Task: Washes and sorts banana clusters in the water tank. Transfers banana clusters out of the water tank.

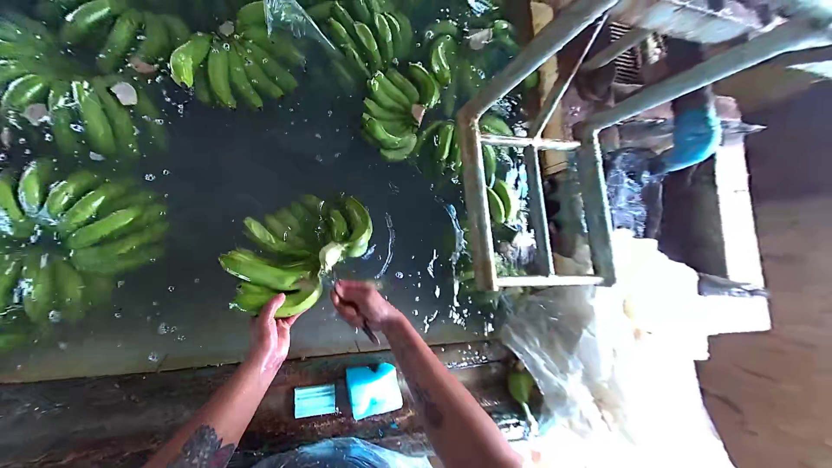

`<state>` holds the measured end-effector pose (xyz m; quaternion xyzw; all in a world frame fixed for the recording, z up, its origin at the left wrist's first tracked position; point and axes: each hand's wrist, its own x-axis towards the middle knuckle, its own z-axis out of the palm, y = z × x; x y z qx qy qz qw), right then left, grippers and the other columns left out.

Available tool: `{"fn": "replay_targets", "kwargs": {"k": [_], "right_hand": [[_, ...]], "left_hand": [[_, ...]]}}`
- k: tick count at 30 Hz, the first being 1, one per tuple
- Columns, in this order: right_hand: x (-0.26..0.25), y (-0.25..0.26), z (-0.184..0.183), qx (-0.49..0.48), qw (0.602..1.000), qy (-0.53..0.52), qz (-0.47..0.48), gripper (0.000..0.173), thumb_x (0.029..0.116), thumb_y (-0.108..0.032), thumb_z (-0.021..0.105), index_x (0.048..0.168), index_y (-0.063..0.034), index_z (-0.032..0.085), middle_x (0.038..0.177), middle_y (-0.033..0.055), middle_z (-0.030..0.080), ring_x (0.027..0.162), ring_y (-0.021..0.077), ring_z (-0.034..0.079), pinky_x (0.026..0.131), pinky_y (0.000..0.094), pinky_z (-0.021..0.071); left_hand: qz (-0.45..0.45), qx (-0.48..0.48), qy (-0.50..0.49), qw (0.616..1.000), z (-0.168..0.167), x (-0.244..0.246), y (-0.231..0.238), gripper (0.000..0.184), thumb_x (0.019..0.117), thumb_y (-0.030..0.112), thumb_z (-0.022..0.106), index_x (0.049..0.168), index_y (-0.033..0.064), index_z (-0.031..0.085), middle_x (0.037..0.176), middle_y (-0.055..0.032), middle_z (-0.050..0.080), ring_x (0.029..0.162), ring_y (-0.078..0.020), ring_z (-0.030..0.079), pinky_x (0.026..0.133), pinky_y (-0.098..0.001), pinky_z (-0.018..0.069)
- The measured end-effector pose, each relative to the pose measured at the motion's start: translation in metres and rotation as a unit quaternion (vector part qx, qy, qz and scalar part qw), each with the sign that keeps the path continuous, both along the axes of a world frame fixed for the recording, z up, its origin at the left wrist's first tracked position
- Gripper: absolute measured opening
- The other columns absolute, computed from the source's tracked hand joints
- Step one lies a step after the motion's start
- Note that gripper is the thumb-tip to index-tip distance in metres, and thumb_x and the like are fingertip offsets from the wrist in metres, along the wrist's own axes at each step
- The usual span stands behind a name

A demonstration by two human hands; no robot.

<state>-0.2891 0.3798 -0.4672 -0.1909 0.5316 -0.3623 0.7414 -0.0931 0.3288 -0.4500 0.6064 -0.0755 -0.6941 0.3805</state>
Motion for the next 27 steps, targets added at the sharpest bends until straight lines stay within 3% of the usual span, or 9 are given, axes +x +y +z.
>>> {"fn": "replay_targets", "kwargs": {"k": [1,2,5,13,19,25,27], "right_hand": [[-0.004,0.015,0.001,0.018,0.998,-0.06,-0.02,0.03,0.1088,-0.023,0.027,0.101,-0.011,0.053,0.062,-0.008,0.05,0.046,0.0009,0.044,0.042,0.0168,0.0387],[-0.005,0.025,0.001,0.044,0.995,-0.049,-0.072,0.03,0.1108,-0.022,0.028,0.102,-0.0091,0.053,0.062,-0.0074,0.049,0.046,0.0016,0.044,0.043,0.0172,0.0394],[-0.001,0.028,-0.008,0.122,0.957,0.106,-0.24,0.027,0.1138,-0.02,0.033,0.108,-0.0007,0.052,0.062,-0.0018,0.047,0.045,0.0067,0.045,0.042,0.0213,0.0432],[0.018,-0.023,-0.01,0.145,0.92,0.149,-0.333,0.03,0.1141,-0.021,0.033,0.108,0.0029,0.051,0.063,0.0025,0.047,0.045,0.0098,0.047,0.043,0.0243,0.0461],[0.004,-0.032,-0.021,0.132,0.949,0.152,-0.242,0.03,0.1142,-0.021,0.033,0.113,0.0021,0.051,0.065,0.0019,0.047,0.047,0.0102,0.046,0.045,0.0248,0.0447],[0.012,-0.055,-0.03,0.141,0.95,0.131,-0.245,0.03,0.1139,-0.023,0.033,0.112,0.0004,0.053,0.067,0.0014,0.047,0.047,0.0096,0.044,0.044,0.0245,0.0426],[0.024,-0.037,-0.011,0.136,0.966,0.175,-0.133,0.034,0.1138,-0.022,0.03,0.112,0.0023,0.054,0.069,0.0024,0.047,0.05,0.0104,0.044,0.047,0.0264,0.0421]], "left_hand": [[-0.014,-0.011,-0.004,1.0,-0.009,0.007,0.003,0.036,0.102,0.003,0.049,0.137,-0.0012,0.041,0.114,-0.0173,0.063,0.095,-0.0254,0.069,0.081,-0.0431,0.061],[-0.022,-0.015,-0.011,1.0,-0.013,0.012,0.005,0.034,0.1013,0.002,0.049,0.134,-0.0016,0.042,0.109,-0.0155,0.064,0.092,-0.0234,0.07,0.08,-0.0413,0.0616],[-0.031,-0.027,-0.009,0.999,-0.011,0.011,0.011,0.033,0.1001,-0.001,0.049,0.133,-0.003,0.043,0.109,-0.0165,0.064,0.093,-0.0247,0.069,0.081,-0.0433,0.0612],[0.034,-0.017,-0.007,0.999,0.009,-0.039,0.034,0.037,0.0995,-0.003,0.055,0.134,-0.0027,0.044,0.112,-0.0175,0.061,0.093,-0.0239,0.067,0.079,-0.0401,0.0601],[0.078,-0.002,0.007,0.997,0.014,-0.053,0.033,0.052,0.0981,-0.005,0.057,0.145,0.0013,0.036,0.127,-0.0218,0.055,0.106,-0.0297,0.063,0.086,-0.0446,0.058],[0.065,-0.018,-0.027,0.997,0.005,-0.046,0.04,0.045,0.0955,-0.008,0.06,0.137,-0.0039,0.043,0.117,-0.0195,0.059,0.098,-0.0253,0.066,0.081,-0.0407,0.06],[0.036,-0.036,-0.051,0.997,-0.01,-0.034,0.044,0.049,0.0946,-0.008,0.061,0.139,-0.0044,0.04,0.12,-0.019,0.058,0.099,-0.0231,0.065,0.083,-0.0386,0.0589]]}}
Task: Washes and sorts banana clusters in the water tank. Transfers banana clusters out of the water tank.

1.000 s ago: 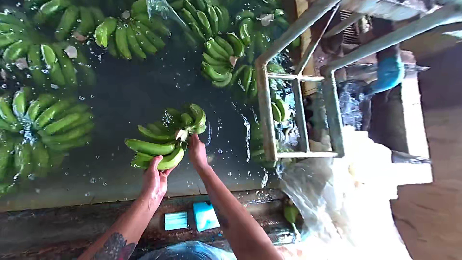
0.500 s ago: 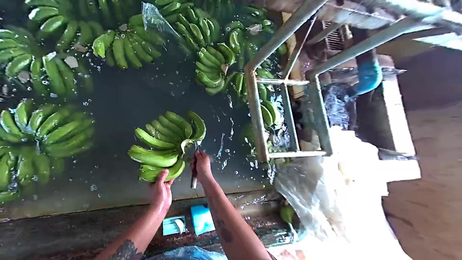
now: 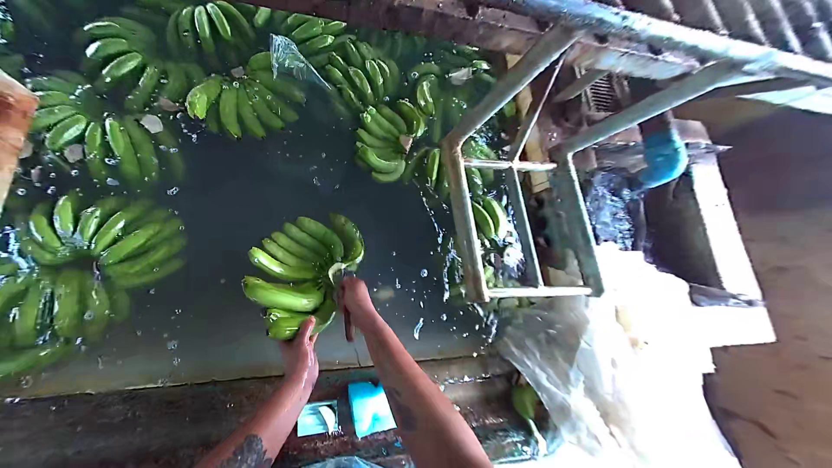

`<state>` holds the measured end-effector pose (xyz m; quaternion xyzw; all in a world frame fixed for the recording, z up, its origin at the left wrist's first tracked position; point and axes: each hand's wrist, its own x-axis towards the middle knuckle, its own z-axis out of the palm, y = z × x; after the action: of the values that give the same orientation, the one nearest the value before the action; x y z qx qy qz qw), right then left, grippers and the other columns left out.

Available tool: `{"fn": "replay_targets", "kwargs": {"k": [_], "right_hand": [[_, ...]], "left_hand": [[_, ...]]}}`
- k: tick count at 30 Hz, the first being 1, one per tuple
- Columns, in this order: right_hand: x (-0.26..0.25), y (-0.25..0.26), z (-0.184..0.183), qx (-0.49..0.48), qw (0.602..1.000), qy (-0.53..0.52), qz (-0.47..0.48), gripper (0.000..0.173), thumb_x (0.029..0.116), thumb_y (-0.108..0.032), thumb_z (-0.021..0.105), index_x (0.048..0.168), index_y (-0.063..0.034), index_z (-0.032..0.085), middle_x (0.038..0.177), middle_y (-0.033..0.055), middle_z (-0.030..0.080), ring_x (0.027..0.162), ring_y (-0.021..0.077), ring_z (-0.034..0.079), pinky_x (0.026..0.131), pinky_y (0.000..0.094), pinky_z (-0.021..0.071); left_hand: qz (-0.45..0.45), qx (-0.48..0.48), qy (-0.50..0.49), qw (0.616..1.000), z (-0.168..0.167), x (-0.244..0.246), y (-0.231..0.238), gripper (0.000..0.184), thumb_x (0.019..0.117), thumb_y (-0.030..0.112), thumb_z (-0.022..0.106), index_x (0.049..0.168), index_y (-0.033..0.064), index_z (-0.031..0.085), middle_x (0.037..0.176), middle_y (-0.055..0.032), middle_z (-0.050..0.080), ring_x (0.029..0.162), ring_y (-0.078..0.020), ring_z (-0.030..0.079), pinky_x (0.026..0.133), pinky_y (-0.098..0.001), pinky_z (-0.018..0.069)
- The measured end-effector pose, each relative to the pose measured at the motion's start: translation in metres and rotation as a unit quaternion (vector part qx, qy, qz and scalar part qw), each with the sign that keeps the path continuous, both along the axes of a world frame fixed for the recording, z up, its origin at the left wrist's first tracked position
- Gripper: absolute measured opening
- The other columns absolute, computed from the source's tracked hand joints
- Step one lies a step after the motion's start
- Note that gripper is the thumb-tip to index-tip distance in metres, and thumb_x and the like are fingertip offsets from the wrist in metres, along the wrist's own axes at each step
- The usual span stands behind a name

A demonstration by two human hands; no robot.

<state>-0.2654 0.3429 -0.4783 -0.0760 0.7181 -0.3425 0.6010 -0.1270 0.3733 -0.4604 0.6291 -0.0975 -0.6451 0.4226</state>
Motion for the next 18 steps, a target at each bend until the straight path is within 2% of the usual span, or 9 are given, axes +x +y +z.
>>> {"fn": "replay_targets", "kwargs": {"k": [2,4,5,6,7,9,12,16,18], "right_hand": [[0.001,0.017,0.044,-0.022,0.991,0.041,0.129,0.035,0.1131,-0.022,0.033,0.117,0.0035,0.056,0.073,0.0026,0.052,0.054,0.0093,0.047,0.051,0.0267,0.0434],[-0.019,0.021,0.058,-0.027,0.972,0.177,0.149,0.035,0.111,-0.024,0.041,0.119,0.0044,0.06,0.081,0.0082,0.061,0.062,0.0145,0.056,0.057,0.0332,0.0508],[-0.04,0.017,0.052,0.004,0.958,0.248,0.146,0.04,0.1091,-0.032,0.048,0.125,0.0029,0.061,0.095,0.0165,0.067,0.077,0.0249,0.065,0.071,0.0447,0.0564],[-0.063,0.005,0.043,0.039,0.95,0.28,0.134,0.051,0.1052,-0.04,0.056,0.135,0.001,0.058,0.116,0.0252,0.067,0.1,0.0375,0.068,0.088,0.0575,0.0545],[-0.081,-0.008,0.029,0.063,0.951,0.279,0.119,0.064,0.1003,-0.045,0.064,0.145,-0.0017,0.051,0.128,0.0288,0.063,0.113,0.0435,0.064,0.098,0.0626,0.0497],[-0.094,-0.029,-0.008,0.088,0.962,0.236,0.103,0.079,0.0941,-0.05,0.071,0.15,-0.0024,0.043,0.128,0.0298,0.062,0.11,0.0428,0.064,0.096,0.0601,0.0505],[-0.084,-0.049,-0.038,0.102,0.976,0.168,0.094,0.064,0.0953,-0.04,0.073,0.136,0.0055,0.055,0.126,0.031,0.061,0.113,0.0416,0.061,0.098,0.0571,0.0488],[-0.112,-0.055,-0.024,0.112,0.894,0.3,0.313,0.058,0.0891,-0.043,0.077,0.13,-0.0035,0.067,0.13,0.028,0.063,0.124,0.0478,0.058,0.102,0.0711,0.0439],[-0.138,-0.04,-0.029,0.169,0.869,0.275,0.375,0.057,0.0937,-0.043,0.072,0.135,-0.0056,0.064,0.136,0.0278,0.061,0.128,0.0481,0.056,0.105,0.071,0.0409]], "left_hand": [[-0.045,-0.024,-0.015,0.999,-0.014,0.02,-0.01,0.057,0.0927,-0.007,0.063,0.144,-0.004,0.036,0.122,-0.0189,0.058,0.101,-0.022,0.065,0.083,-0.0383,0.0592],[-0.105,-0.034,-0.033,0.993,-0.026,0.056,-0.015,0.067,0.0906,-0.005,0.066,0.148,-0.0015,0.031,0.123,-0.018,0.059,0.101,-0.0215,0.066,0.082,-0.0387,0.0601],[-0.137,-0.043,-0.047,0.988,-0.032,0.076,-0.018,0.075,0.0876,-0.002,0.068,0.151,0.0001,0.028,0.124,-0.0178,0.059,0.101,-0.0218,0.067,0.082,-0.0397,0.0609],[-0.166,-0.055,-0.063,0.983,-0.035,0.093,-0.029,0.079,0.0853,-0.001,0.069,0.152,0.0009,0.026,0.124,-0.0177,0.06,0.101,-0.0222,0.068,0.081,-0.0408,0.0615],[-0.186,-0.065,-0.085,0.977,-0.035,0.11,-0.041,0.08,0.0826,0.001,0.071,0.151,0.0009,0.028,0.123,-0.017,0.061,0.1,-0.0221,0.069,0.079,-0.0412,0.0619],[-0.204,-0.074,-0.141,0.966,-0.03,0.136,-0.068,0.078,0.0813,0.002,0.07,0.149,0.0012,0.031,0.12,-0.0151,0.062,0.096,-0.0203,0.069,0.074,-0.0397,0.0618],[-0.198,-0.082,-0.205,0.955,-0.028,0.163,-0.101,0.075,0.0867,0.013,0.066,0.152,0.0039,0.031,0.126,-0.013,0.06,0.099,-0.0161,0.067,0.075,-0.0354,0.0599],[-0.176,-0.068,-0.21,0.959,-0.048,0.189,-0.125,0.067,0.1016,0.034,0.054,0.159,0.0126,0.026,0.149,-0.0102,0.048,0.125,-0.0151,0.057,0.098,-0.0353,0.0526],[-0.151,0.0,-0.19,0.97,-0.051,0.189,-0.121,0.062,0.1073,0.041,0.046,0.16,0.0147,0.026,0.155,-0.0104,0.043,0.135,-0.0185,0.05,0.109,-0.0411,0.046]]}}
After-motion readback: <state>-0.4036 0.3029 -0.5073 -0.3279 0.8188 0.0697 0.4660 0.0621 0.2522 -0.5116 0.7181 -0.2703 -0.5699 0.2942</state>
